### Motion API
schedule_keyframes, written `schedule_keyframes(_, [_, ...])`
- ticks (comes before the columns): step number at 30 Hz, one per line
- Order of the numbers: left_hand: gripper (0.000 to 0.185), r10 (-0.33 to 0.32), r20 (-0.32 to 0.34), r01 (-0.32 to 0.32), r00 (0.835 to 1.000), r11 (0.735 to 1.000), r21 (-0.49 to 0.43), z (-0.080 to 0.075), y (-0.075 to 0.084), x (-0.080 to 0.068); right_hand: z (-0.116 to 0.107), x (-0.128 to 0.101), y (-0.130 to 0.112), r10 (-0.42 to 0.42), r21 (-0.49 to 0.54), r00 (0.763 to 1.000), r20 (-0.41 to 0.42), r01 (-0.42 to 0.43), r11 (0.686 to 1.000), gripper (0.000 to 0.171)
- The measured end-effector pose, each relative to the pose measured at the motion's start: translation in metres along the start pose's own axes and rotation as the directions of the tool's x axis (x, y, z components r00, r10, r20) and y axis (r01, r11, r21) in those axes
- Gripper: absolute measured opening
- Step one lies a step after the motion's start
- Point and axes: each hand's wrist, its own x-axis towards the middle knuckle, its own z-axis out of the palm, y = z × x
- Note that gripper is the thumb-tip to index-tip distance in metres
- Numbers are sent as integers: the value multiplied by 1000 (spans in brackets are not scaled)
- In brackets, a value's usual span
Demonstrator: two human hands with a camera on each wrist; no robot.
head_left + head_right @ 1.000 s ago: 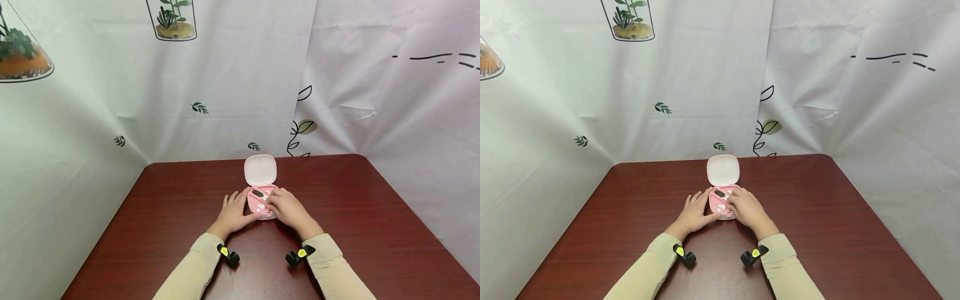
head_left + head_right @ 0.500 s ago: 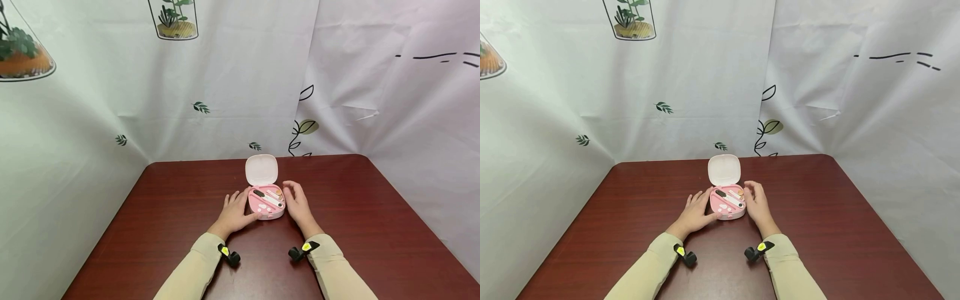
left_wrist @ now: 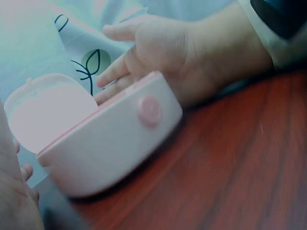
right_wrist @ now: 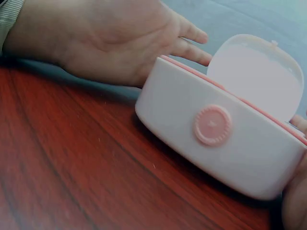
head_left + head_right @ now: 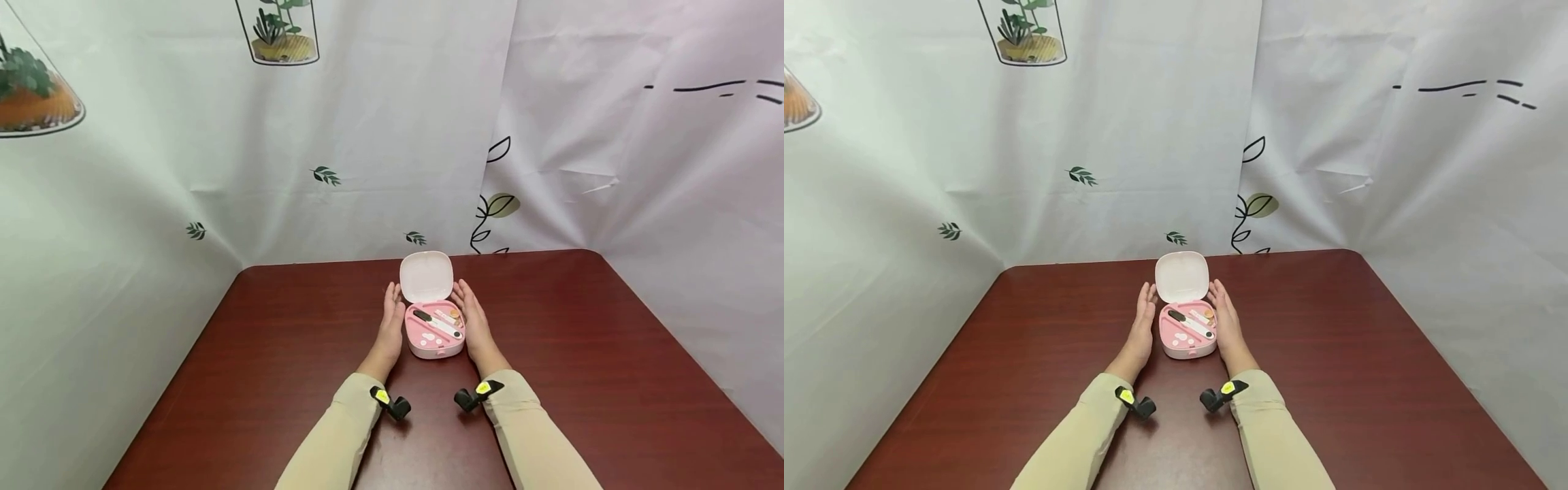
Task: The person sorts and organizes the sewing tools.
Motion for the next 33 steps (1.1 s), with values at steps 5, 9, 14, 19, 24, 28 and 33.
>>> schedule_keyframes(5, [58,13,-117,-23,993,996,-84,12,1,4,4,3,1,-10,-30,1000,18,10,999,59])
schedule_keyframes(9, [58,46,-154,-61,987,994,-96,16,1,5,5,3,1,-16,-78,1000,14,17,997,61])
schedule_keyframes(14, [59,66,-144,-81,987,992,-99,17,1,4,6,1,2,-24,-132,1000,19,27,991,59])
schedule_keyframes(19, [60,71,-111,-81,991,992,-92,15,2,0,8,-3,-7,-19,-131,999,33,23,991,57])
schedule_keyframes(24, [60,117,-49,-119,992,992,-46,16,9,-5,10,-9,-16,-57,-134,998,27,60,989,57])
schedule_keyframes(28, [58,126,15,-126,992,992,29,18,33,-15,15,-16,-30,-115,-149,993,28,118,982,55])
schedule_keyframes(33, [60,86,43,-90,995,990,108,16,44,-20,16,-17,-33,-136,-147,990,31,139,979,52])
